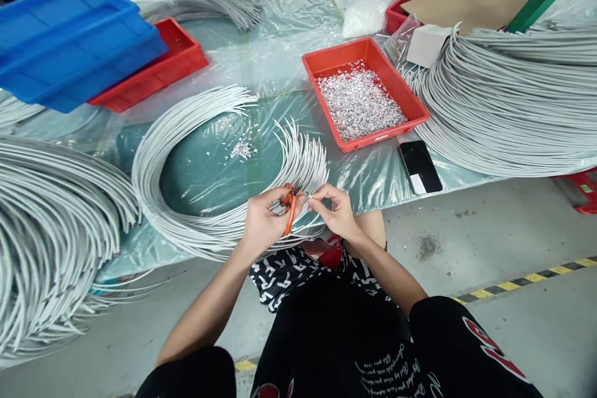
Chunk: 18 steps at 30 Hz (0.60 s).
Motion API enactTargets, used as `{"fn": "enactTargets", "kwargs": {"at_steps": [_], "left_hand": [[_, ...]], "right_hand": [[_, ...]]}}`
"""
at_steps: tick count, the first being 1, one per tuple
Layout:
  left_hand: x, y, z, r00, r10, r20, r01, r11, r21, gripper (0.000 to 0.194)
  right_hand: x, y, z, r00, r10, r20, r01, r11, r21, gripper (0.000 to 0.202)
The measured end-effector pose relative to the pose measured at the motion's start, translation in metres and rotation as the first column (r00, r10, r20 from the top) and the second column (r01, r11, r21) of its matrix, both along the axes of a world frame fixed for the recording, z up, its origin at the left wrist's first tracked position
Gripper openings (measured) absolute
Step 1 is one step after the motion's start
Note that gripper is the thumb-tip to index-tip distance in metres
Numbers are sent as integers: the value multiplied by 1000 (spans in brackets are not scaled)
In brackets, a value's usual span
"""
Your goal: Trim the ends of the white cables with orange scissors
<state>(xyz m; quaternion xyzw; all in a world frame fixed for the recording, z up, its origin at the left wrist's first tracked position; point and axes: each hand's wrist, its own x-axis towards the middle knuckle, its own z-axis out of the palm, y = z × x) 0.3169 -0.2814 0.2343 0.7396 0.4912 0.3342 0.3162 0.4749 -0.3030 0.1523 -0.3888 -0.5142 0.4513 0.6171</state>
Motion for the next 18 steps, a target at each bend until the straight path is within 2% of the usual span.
{"fn": "enactTargets", "kwargs": {"at_steps": [6, 18], "left_hand": [[6, -1, -7, 999, 1, 45, 1, 999, -46, 21], [5, 4, -8, 993, -20, 116, 26, 998, -49, 11]], "right_hand": [[0, -2, 3, 991, -99, 95, 91, 993, 80, 21], [0, -1, 2, 989, -100, 111, 89, 991, 100, 18]]}}
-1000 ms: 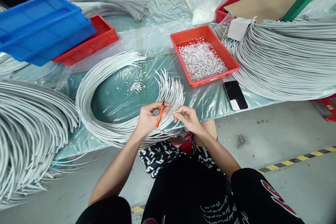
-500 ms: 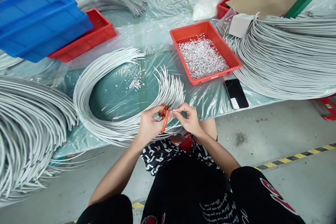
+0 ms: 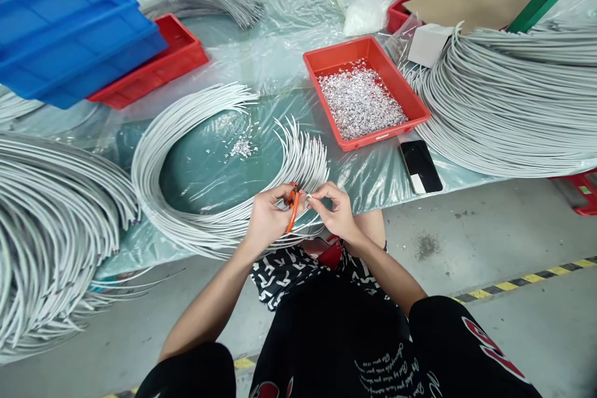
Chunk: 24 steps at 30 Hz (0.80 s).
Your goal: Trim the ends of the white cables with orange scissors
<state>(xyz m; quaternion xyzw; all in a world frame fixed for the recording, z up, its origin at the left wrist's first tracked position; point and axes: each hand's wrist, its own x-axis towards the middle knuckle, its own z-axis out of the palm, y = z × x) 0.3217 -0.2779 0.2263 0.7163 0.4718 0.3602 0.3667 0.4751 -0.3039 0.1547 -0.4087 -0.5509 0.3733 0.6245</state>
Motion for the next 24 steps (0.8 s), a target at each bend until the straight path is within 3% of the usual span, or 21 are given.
{"fn": "enactTargets", "kwargs": {"at_steps": [24], "left_hand": [[-1, 3, 1, 998, 36, -51, -36, 999, -13, 19]], "right_hand": [[0, 0, -3, 996, 27, -83, -27, 1000, -4, 18]]}}
